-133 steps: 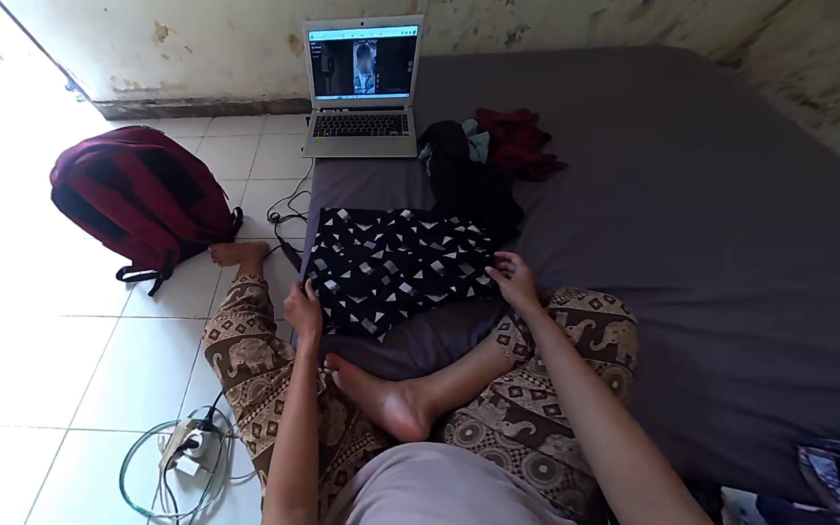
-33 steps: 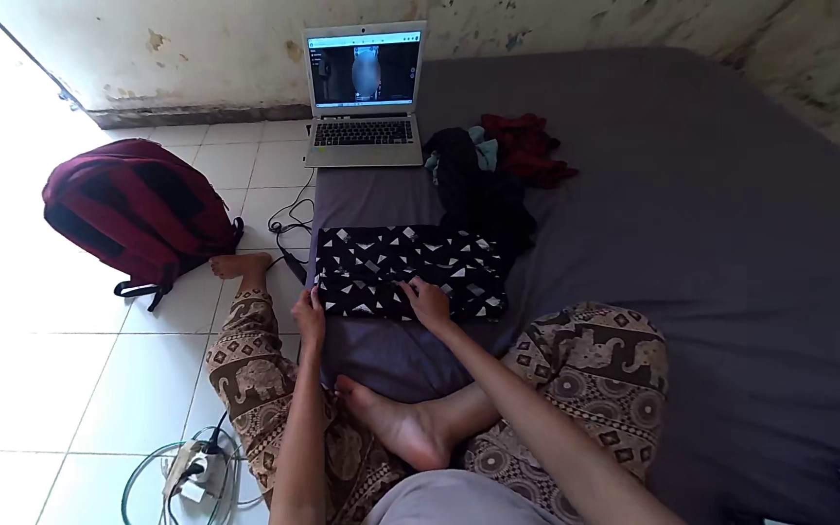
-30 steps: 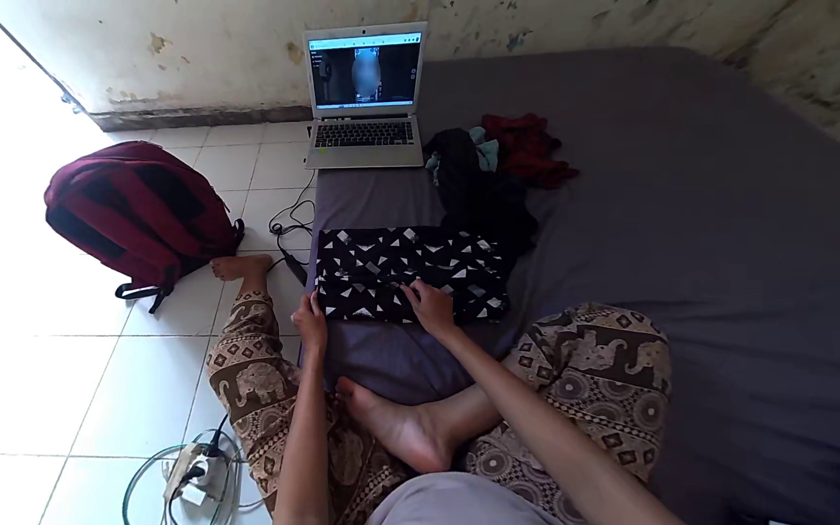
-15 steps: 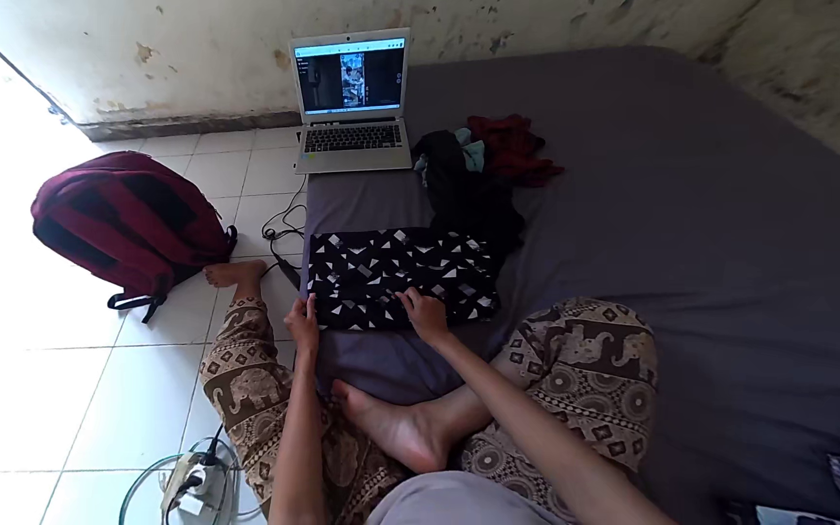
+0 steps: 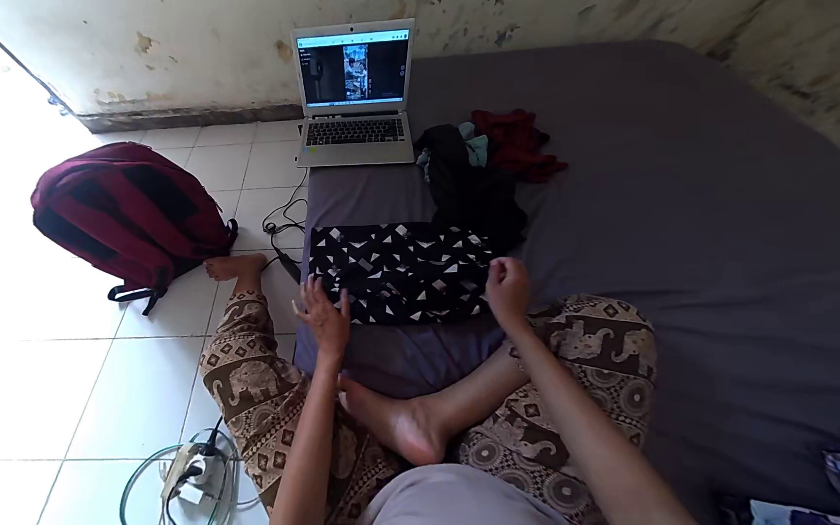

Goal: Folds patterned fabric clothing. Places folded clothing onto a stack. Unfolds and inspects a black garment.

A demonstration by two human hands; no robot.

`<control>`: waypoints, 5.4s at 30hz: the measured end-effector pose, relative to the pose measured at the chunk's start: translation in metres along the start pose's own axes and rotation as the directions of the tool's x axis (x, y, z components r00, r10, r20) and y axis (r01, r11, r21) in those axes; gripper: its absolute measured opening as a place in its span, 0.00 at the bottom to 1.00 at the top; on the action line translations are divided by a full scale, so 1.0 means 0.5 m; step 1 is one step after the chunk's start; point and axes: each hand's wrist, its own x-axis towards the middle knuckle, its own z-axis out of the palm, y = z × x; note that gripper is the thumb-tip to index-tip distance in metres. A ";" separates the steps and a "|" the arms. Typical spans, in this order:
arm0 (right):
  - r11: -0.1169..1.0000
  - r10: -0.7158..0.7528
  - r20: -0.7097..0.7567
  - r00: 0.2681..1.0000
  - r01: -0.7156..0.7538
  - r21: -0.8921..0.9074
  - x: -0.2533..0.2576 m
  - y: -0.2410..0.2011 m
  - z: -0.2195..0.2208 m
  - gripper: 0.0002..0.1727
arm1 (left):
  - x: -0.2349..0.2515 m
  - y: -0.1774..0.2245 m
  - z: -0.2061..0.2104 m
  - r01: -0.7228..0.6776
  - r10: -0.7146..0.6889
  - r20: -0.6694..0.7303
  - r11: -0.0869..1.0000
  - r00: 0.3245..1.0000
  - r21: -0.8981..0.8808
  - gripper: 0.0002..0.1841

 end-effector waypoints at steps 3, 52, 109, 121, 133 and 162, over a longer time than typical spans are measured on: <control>0.950 0.293 0.156 0.943 -0.306 0.066 0.045 0.017 -0.021 0.29 | -0.015 0.051 0.044 -0.138 0.145 0.124 0.988 0.982 -0.070 0.37; 0.686 -0.721 0.038 0.691 0.721 -0.095 -0.154 -0.124 0.260 0.40 | 0.220 -0.100 0.003 0.720 -0.064 0.798 0.479 0.599 -0.502 0.31; 0.761 -0.173 0.178 0.969 0.017 0.648 -0.114 -0.065 0.217 0.23 | 0.187 0.039 -0.009 0.464 -0.474 0.309 0.879 0.825 0.110 0.38; 0.752 -0.190 0.175 0.966 0.028 0.659 -0.131 -0.060 0.213 0.21 | 0.200 0.043 0.009 0.510 -0.536 0.332 0.843 0.776 0.170 0.34; 0.702 -0.185 0.187 0.965 -0.004 0.713 -0.124 -0.052 0.215 0.20 | 0.203 0.005 -0.064 0.574 -0.563 0.533 0.802 0.632 0.166 0.52; 0.836 -0.543 0.641 0.542 0.420 0.353 -0.207 -0.200 -0.227 0.31 | 0.030 0.439 -0.359 -0.790 0.623 0.726 0.584 0.291 -0.185 0.14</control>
